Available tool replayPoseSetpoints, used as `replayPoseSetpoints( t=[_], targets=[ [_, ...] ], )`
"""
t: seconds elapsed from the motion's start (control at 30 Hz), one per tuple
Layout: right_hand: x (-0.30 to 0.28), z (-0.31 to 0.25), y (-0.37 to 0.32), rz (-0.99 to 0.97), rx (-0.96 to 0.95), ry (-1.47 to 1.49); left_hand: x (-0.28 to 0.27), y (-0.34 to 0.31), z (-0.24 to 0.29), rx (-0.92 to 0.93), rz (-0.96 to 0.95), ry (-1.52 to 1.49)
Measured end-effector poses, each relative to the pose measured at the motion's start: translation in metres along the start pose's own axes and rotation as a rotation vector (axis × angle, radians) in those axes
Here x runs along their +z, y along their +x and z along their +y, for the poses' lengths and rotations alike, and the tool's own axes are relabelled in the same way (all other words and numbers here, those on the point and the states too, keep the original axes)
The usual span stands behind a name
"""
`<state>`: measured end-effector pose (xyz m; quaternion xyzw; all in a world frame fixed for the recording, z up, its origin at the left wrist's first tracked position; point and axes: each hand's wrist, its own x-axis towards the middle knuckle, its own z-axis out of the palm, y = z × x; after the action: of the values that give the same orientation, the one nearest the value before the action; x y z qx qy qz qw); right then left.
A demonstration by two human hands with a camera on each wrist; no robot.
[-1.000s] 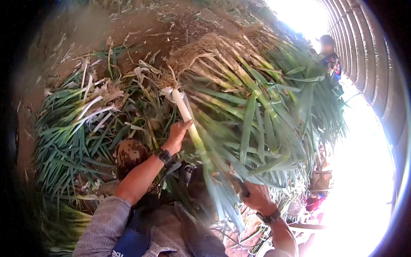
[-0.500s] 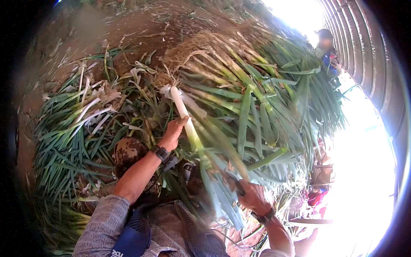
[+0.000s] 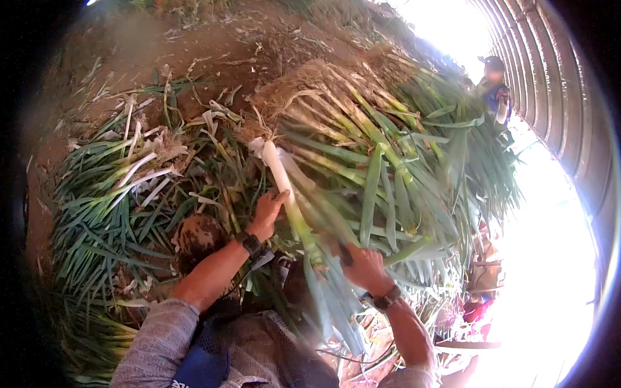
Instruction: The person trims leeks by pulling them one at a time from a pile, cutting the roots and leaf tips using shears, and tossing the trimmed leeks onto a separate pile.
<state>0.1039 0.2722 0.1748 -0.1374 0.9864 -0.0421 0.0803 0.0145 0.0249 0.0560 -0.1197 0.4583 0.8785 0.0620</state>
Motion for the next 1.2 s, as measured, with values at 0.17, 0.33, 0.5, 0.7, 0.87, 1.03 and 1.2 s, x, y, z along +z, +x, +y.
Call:
replayPoseSetpoints(
  t=[0.17, 0.33, 0.5, 0.7, 0.87, 1.03, 1.2],
  targets=[
    [-0.008, -0.017, 0.046, -0.032, -0.010, -0.006, -0.001, 0.008, -0.009, 0.005, 0.007, -0.111],
    [-0.005, -0.022, 0.087, 0.000, -0.053, 0.024, -0.013, 0.031, -0.042, 0.043, 0.041, -0.113],
    [-0.012, -0.035, 0.107, -0.006, -0.082, 0.051, -0.009, 0.036, -0.050, 0.060, 0.071, -0.181],
    [-0.007, -0.027, 0.091, -0.102, 0.034, 0.202, -0.013, 0.037, -0.048, 0.039, 0.064, -0.156],
    [0.025, 0.006, 0.059, -0.082, 0.021, 0.055, -0.022, 0.061, -0.076, 0.428, 0.410, 0.383],
    [0.016, -0.001, 0.029, -0.122, 0.081, 0.135, -0.024, 0.060, -0.059, 0.612, 0.527, 0.549],
    [0.008, 0.008, 0.004, -0.133, 0.058, 0.065, -0.026, 0.095, -0.036, 0.218, 0.415, 0.224]
  ],
)
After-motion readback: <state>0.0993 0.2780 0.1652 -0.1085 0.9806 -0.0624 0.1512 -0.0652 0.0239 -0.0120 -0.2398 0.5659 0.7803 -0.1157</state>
